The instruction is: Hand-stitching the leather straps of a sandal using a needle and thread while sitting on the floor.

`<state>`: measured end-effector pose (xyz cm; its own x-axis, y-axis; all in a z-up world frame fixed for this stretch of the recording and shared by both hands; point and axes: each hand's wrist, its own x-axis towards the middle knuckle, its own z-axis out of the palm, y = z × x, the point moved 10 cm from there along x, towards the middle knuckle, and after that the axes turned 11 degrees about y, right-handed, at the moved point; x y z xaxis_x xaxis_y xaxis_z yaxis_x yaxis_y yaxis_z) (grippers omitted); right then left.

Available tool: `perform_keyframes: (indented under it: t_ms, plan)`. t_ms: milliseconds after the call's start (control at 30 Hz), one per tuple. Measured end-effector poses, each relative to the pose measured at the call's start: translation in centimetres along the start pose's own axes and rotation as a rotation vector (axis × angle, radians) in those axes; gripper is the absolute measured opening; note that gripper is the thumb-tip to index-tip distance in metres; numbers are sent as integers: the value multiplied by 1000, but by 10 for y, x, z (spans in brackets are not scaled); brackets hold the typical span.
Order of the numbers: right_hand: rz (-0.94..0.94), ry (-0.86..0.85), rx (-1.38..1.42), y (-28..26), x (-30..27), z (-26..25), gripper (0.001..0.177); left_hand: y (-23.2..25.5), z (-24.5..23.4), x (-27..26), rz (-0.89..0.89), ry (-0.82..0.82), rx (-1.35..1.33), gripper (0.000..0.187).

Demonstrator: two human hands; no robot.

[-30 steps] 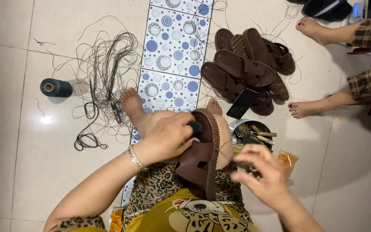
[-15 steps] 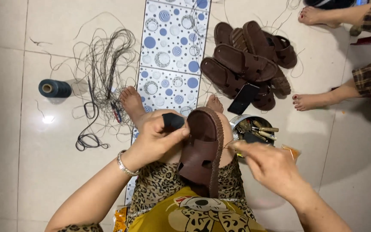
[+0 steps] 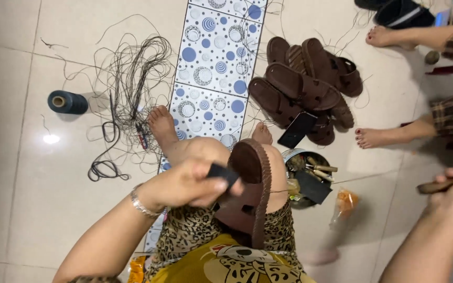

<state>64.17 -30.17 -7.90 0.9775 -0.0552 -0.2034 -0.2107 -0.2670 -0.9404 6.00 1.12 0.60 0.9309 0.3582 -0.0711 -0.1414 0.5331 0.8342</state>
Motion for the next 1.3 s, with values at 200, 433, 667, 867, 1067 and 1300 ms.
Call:
perform_keyframes:
  t_ms: [200,433,667,867,1067,1300]
  plan:
    - [-564,-1033,-426,-34,-398,157,61,95,46,65,1128,500,1105,7]
    - [-410,-1267,-184,-60,-439,171,18,116,-91,100,625,788,-20,33]
    - [173,-1167,267,-25,-375,200,35,9,-219,40,144,1085,-229,22]
    - [-287,-747,-447,-76,-302,166,51,61,-222,-47,124,1231,1571,29]
    - [-474,-844,-582,-109,-332,149,45,39,-163,-56,266,1078,1453,23]
    - [-676,-919,-735,-82,-386,114,39,12,-78,-36,427,857,1319,21]
